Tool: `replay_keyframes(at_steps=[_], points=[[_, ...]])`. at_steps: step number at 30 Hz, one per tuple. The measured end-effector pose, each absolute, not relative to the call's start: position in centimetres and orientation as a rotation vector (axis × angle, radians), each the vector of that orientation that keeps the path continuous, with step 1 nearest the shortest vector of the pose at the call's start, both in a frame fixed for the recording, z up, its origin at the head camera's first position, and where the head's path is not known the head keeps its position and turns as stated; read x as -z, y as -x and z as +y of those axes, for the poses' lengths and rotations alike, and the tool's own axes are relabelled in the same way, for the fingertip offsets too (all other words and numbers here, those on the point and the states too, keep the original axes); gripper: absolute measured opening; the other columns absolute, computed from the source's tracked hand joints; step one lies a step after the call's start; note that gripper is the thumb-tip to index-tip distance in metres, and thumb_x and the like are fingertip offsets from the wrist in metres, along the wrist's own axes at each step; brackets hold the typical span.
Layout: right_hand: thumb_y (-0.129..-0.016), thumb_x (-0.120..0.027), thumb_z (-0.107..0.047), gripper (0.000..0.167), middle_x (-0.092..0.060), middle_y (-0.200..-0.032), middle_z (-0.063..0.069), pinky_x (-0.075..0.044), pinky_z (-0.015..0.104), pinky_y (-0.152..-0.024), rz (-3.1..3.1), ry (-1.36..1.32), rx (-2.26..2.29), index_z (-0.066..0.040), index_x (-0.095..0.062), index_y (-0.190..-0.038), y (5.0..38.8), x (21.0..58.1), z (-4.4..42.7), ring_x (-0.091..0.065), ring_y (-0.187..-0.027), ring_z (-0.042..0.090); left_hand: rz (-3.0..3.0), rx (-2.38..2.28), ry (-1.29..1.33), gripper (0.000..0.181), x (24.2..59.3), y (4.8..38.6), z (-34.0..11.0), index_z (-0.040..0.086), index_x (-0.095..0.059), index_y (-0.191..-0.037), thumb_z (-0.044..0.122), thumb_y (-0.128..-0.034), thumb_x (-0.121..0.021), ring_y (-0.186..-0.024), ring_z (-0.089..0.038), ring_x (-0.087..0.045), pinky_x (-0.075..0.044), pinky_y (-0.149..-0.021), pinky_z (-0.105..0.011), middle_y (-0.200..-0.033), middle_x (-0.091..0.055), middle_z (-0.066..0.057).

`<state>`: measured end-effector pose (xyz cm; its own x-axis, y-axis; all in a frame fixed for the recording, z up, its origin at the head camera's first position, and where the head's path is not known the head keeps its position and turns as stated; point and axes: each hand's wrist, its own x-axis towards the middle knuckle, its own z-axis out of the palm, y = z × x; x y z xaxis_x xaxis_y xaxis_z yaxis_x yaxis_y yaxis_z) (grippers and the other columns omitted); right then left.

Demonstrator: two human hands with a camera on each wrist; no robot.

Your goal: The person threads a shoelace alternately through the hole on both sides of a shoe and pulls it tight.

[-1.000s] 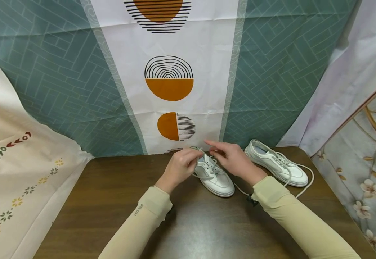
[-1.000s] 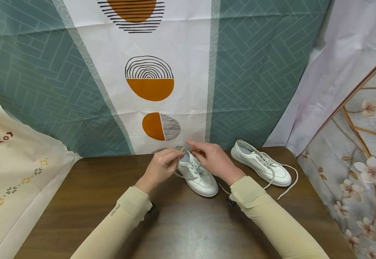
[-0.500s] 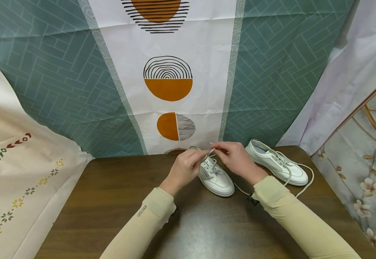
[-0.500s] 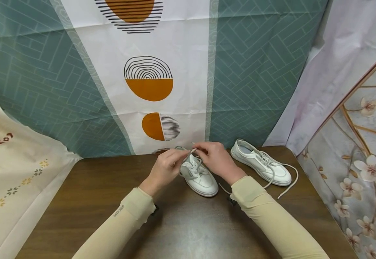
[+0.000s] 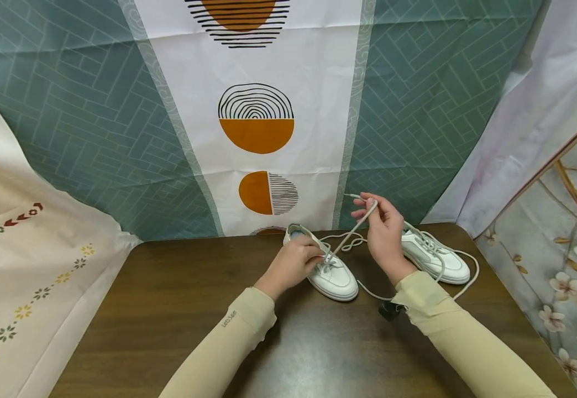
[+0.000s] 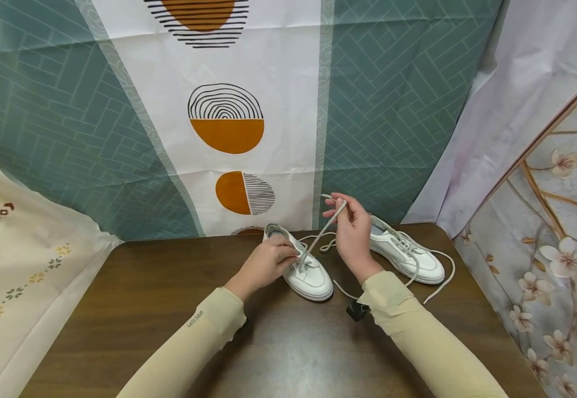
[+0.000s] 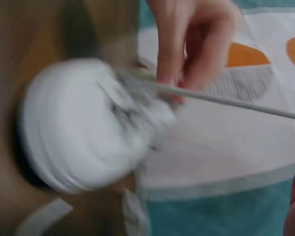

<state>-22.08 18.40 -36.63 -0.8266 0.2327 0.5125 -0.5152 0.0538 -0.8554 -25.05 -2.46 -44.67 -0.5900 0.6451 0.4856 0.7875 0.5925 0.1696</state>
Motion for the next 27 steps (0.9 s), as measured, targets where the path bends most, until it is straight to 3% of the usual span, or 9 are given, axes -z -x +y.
replay_keyframes(at_steps=[4,8,10,13,16,23,27], points=[[-0.098,-0.045,-0.013,0.032,-0.066,-0.091,0.019,-0.052,0.025,-0.06,-1.734,-0.099,-2.058,0.015,-0.053,-0.109,22.2,40.0,17.9,-0.065,-0.069,0.022,-2.428,0.349,1.247,0.005,45.4,25.2,-2.0,0.02,-0.074,-0.084,0.02,-0.0787,-0.074,-0.09,-0.012,-0.053,-0.046,-0.082,-0.024,-0.091,-0.062,0.005],[-0.098,-0.047,-0.017,0.03,-0.065,-0.084,0.001,-0.051,0.023,-0.057,-1.811,0.011,-2.074,0.011,-0.055,-0.107,22.2,43.7,17.1,-0.063,-0.066,0.017,-2.403,0.248,1.253,0.002,45.7,25.3,-1.8,0.021,-0.074,-0.08,0.021,-0.0774,-0.074,-0.087,-0.013,-0.051,-0.045,-0.08,-0.026,-0.089,-0.06,0.004],[-0.098,-0.049,-0.017,0.028,-0.064,-0.084,0.002,-0.052,0.025,-0.056,-1.888,0.028,-2.018,0.007,-0.057,-0.107,22.0,45.2,16.5,-0.063,-0.066,0.018,-2.396,0.222,1.255,0.002,45.9,25.3,-1.7,0.021,-0.074,-0.079,0.023,-0.0778,-0.074,-0.087,-0.014,-0.051,-0.044,-0.079,-0.027,-0.089,-0.058,0.004],[-0.096,-0.052,-0.016,0.025,-0.064,-0.089,0.013,-0.052,0.026,-0.057,-1.988,0.042,-1.955,0.005,-0.06,-0.106,21.8,46.9,15.9,-0.062,-0.066,0.019,-2.398,0.209,1.263,0.004,46.1,25.4,-1.6,0.022,-0.075,-0.082,0.024,-0.0788,-0.073,-0.089,-0.014,-0.05,-0.044,-0.08,-0.027,-0.091,-0.058,0.005],[-0.093,-0.057,-0.014,0.022,-0.064,-0.091,0.022,-0.05,0.021,-0.058,-2.061,0.054,-1.875,0.003,-0.064,-0.105,21.7,48.1,15.4,-0.061,-0.066,0.016,-2.413,0.236,1.281,0.006,46.3,25.4,-1.6,0.022,-0.074,-0.086,0.025,-0.0823,-0.071,-0.093,-0.013,-0.051,-0.044,-0.085,-0.028,-0.095,-0.06,0.005],[-0.089,-0.064,-0.02,0.015,-0.072,-0.095,0.001,-0.047,0.015,-0.065,-2.223,0.005,-1.445,-0.014,-0.072,-0.099,21.5,48.9,14.9,-0.064,-0.082,0.01,-2.487,0.391,1.267,0.007,46.3,25.3,-1.5,0.019,-0.069,-0.085,0.025,-0.0872,-0.066,-0.096,-0.013,-0.053,-0.043,-0.091,-0.028,-0.097,-0.061,0.005],[-0.086,-0.068,-0.02,0.012,-0.072,-0.09,-0.001,-0.046,0.014,-0.064,-2.223,-0.012,-1.374,-0.014,-0.073,-0.094,21.7,49.0,14.9,-0.064,-0.08,0.009,-2.51,0.482,1.243,0.006,46.2,25.3,-1.5,0.019,-0.068,-0.082,0.024,-0.0863,-0.067,-0.098,-0.011,-0.053,-0.043,-0.093,-0.028,-0.097,-0.06,0.006]])
